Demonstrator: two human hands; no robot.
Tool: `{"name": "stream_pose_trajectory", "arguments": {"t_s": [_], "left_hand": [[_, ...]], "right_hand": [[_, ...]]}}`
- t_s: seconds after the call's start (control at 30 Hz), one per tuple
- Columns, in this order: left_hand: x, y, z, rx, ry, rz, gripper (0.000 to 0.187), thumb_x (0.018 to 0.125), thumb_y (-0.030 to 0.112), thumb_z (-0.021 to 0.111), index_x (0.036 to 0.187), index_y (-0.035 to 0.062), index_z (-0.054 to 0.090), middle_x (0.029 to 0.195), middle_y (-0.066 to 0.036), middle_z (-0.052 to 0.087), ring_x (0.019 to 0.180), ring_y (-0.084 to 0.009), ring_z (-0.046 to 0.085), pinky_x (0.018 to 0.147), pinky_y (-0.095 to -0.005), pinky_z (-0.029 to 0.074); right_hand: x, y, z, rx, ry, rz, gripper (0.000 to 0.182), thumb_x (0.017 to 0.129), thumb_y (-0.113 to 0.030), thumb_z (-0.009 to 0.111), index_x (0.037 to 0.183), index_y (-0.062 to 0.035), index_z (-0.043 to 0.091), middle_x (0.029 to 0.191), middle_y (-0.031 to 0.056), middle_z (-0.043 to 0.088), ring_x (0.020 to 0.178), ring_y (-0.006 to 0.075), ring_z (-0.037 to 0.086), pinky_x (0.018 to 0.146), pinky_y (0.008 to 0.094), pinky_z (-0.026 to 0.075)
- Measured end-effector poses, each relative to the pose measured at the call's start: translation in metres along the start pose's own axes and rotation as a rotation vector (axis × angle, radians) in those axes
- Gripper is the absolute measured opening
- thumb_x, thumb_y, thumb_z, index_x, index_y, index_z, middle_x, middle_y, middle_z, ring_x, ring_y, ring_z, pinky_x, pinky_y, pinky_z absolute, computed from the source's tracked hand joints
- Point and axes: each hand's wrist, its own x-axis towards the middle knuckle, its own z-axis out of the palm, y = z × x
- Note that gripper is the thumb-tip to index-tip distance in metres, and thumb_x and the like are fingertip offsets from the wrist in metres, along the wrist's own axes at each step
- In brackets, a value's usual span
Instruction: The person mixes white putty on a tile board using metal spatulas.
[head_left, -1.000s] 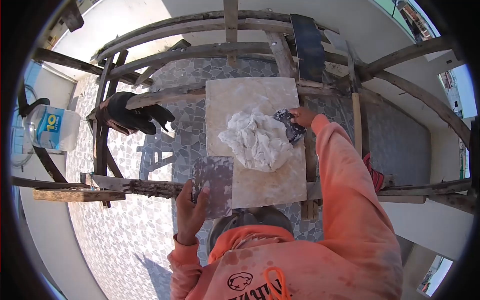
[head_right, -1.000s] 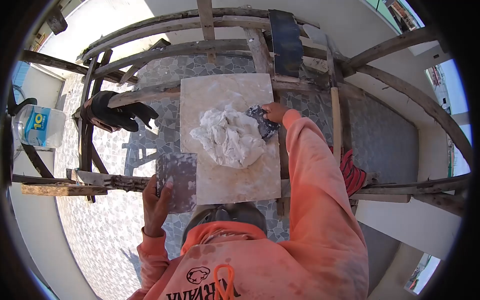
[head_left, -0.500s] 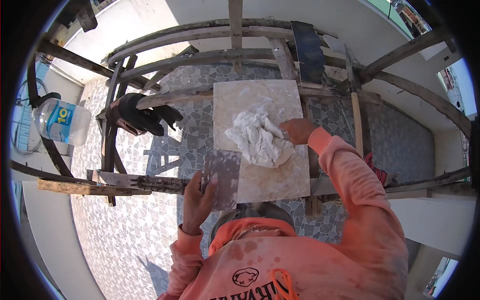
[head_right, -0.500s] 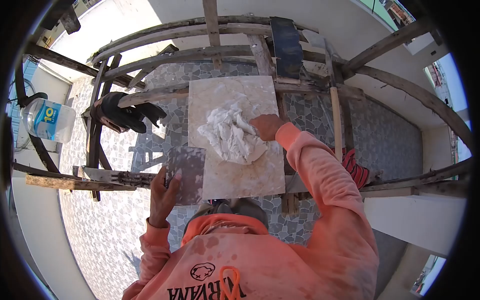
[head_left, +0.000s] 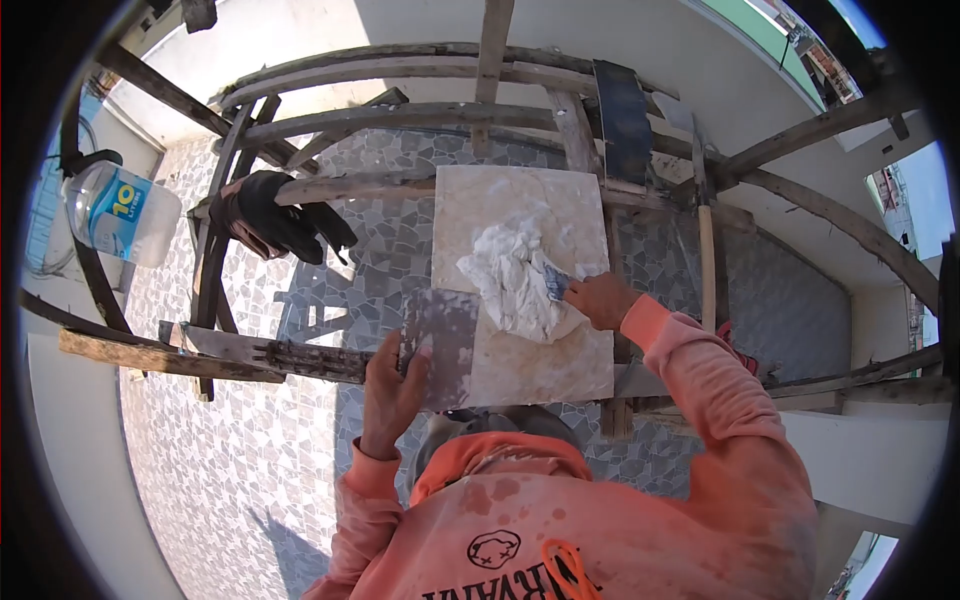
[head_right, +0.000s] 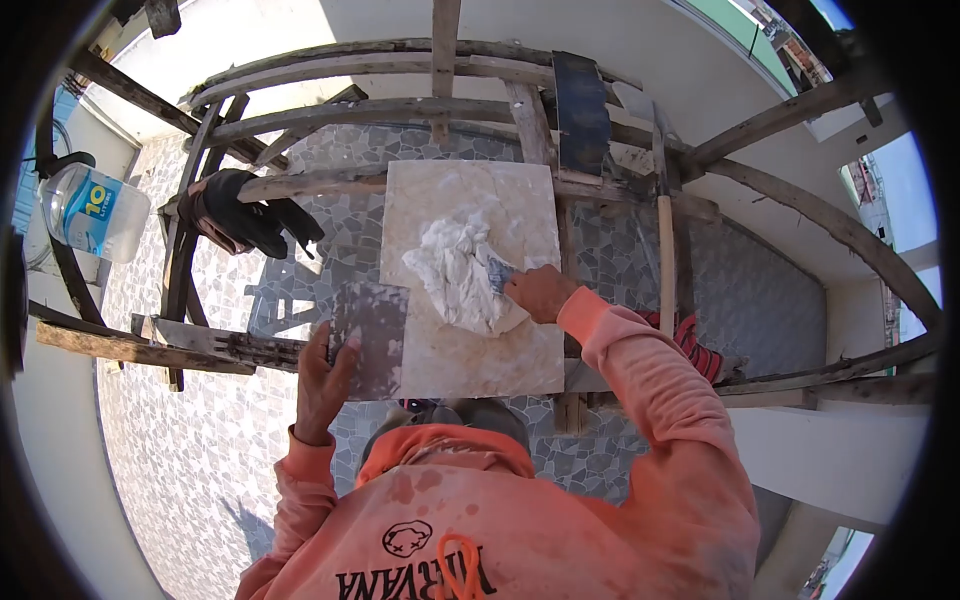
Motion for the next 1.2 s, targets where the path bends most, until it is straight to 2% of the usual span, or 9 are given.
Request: {"name": "stream_pose_trajectory", "arguments": {"t_s": [0.17,0.23,0.37,0.53,0.87,0.9,1.0,1.13,1.2], "left_hand": [[0.002,-0.006,0.005,0.017,0.049,-0.053,0.018,0.092,0.013,0.060,0.101,-0.0030,0.059,0.074,-0.004,0.058,0.067,-0.0084,0.049,0.061,-0.0280,0.042],[0.000,-0.003,0.011,-0.005,0.099,-0.093,0.018,0.092,0.012,0.060,0.101,-0.0031,0.058,0.074,-0.004,0.059,0.068,-0.0086,0.049,0.061,-0.0281,0.042],[-0.009,-0.001,0.026,0.062,0.193,-0.167,0.016,0.093,0.011,0.059,0.101,-0.0023,0.059,0.077,-0.004,0.059,0.070,-0.0085,0.050,0.062,-0.0272,0.042],[-0.032,0.014,0.046,0.064,0.331,-0.294,0.018,0.094,0.012,0.059,0.104,-0.0018,0.060,0.079,-0.002,0.059,0.071,-0.0080,0.048,0.063,-0.0267,0.042],[-0.053,0.019,0.055,0.091,0.505,-0.349,0.020,0.095,0.017,0.061,0.102,-0.0019,0.060,0.076,0.000,0.057,0.070,-0.0076,0.046,0.063,-0.0267,0.041],[-0.056,0.020,0.054,0.111,0.514,-0.338,0.021,0.095,0.017,0.062,0.102,-0.0020,0.059,0.076,-0.001,0.057,0.070,-0.0078,0.046,0.063,-0.0269,0.041],[-0.063,0.006,0.051,0.141,0.528,-0.357,0.020,0.094,0.017,0.062,0.099,-0.0021,0.058,0.073,-0.002,0.055,0.069,-0.0087,0.045,0.062,-0.0275,0.040],[-0.058,0.010,0.053,0.139,0.495,-0.379,0.020,0.093,0.017,0.062,0.096,-0.0021,0.056,0.071,-0.004,0.053,0.068,-0.0088,0.044,0.061,-0.0279,0.039],[-0.051,0.016,0.054,0.146,0.471,-0.360,0.020,0.093,0.017,0.062,0.095,-0.0019,0.056,0.071,-0.003,0.053,0.068,-0.0086,0.043,0.060,-0.0280,0.039]], "right_hand": [[-0.013,0.043,-0.013,0.283,0.150,0.078,0.028,0.078,-0.011,0.063,0.106,-0.0044,0.062,0.103,0.0151,0.066,0.092,0.0364,0.066,0.077,0.0471,0.053],[-0.013,0.070,-0.046,0.443,0.206,0.287,0.029,0.080,-0.008,0.059,0.108,-0.0007,0.061,0.104,0.0227,0.067,0.094,0.0417,0.065,0.081,0.0503,0.052],[0.047,0.176,-0.018,0.448,0.467,0.279,0.038,0.083,-0.013,0.057,0.117,0.0025,0.061,0.108,0.0289,0.065,0.105,0.0445,0.062,0.092,0.0478,0.049],[0.156,0.265,0.013,0.472,0.355,0.294,0.046,0.081,-0.016,0.057,0.124,-0.0001,0.060,0.119,0.0266,0.063,0.114,0.0413,0.059,0.098,0.0451,0.047],[0.219,0.163,-0.019,0.333,0.026,-0.133,0.032,0.084,-0.019,0.063,0.110,-0.0026,0.062,0.106,0.0241,0.067,0.106,0.0413,0.062,0.090,0.0461,0.048],[0.218,0.157,-0.016,0.412,-0.040,-0.155,0.026,0.085,-0.019,0.064,0.103,-0.0013,0.060,0.096,0.0235,0.066,0.093,0.0384,0.064,0.082,0.0449,0.047],[0.204,0.144,-0.010,0.591,-0.118,-0.166,0.024,0.087,-0.019,0.062,0.103,-0.0019,0.060,0.097,0.0208,0.067,0.092,0.0377,0.062,0.082,0.0437,0.046],[0.175,0.133,-0.022,0.768,-0.032,-0.245,0.014,0.092,-0.012,0.061,0.095,-0.0012,0.054,0.069,0.0073,0.047,0.071,0.0161,0.041,0.068,0.0346,0.041],[0.158,0.129,-0.028,0.779,0.014,-0.253,0.014,0.092,-0.012,0.060,0.100,-0.0021,0.057,0.075,0.0135,0.057,0.073,0.0246,0.052,0.070,0.0383,0.044]]}}
